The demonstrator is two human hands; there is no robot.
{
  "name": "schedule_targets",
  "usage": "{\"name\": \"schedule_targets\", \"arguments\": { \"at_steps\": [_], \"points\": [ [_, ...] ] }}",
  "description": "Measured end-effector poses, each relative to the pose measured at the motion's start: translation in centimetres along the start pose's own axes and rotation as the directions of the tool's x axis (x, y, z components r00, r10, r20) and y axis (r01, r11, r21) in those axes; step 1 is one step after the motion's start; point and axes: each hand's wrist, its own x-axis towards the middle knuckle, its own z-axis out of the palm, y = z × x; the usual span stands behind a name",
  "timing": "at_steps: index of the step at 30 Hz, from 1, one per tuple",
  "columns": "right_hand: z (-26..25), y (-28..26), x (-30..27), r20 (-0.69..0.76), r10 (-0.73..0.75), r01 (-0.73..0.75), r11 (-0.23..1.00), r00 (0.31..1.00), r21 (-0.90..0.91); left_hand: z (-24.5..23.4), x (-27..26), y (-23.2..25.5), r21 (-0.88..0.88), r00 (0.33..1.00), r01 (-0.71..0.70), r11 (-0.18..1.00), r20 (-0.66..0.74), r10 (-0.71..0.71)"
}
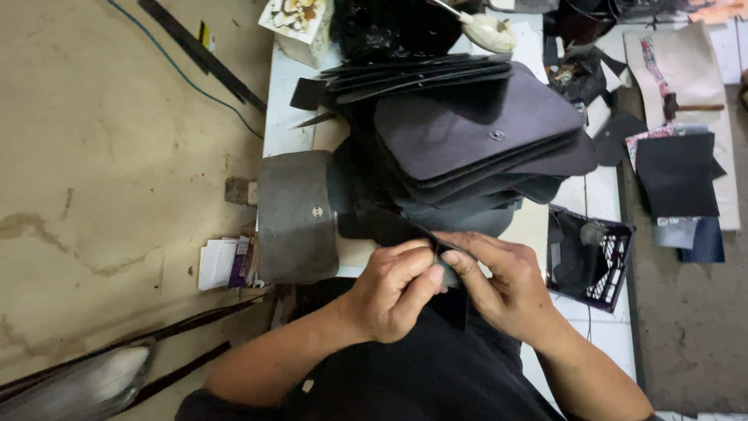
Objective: The person is peeling off the protective backing from pre-cut leather pieces at a workshop table.
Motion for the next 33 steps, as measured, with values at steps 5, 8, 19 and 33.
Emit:
{"name": "schedule_targets", "arguments": {
  "at_steps": [5,8,19,33],
  "points": [
    [0.3,1.8,-2.5,0.090,-0.200,0.217,0.944,0.976,-0.248,0.6,-0.2,1.0,0.302,0.985,0.162,0.939,-0.105,-0.136],
    [0.0,1.8,-3.1,-0.054,-0.028,0.009,0.948,0.998,-0.318,0.4,-0.2,0.9,0.185,0.999,0.034,0.982,0.017,-0.037],
    [-3.3,3.5,-1.5,-0.400,0.245,-0.270,0.963,0.883,-0.006,-1.5,-2.3,1.0,0.074,0.996,-0.070,0.995,0.051,0.067],
    [-1.9,-0.6,-0.9,-0.061,-0.183,0.145,0.908,0.981,-0.392,-3.2,2.2,2.9,0.347,0.962,0.243,0.906,0.036,-0.271]
  ]
}}
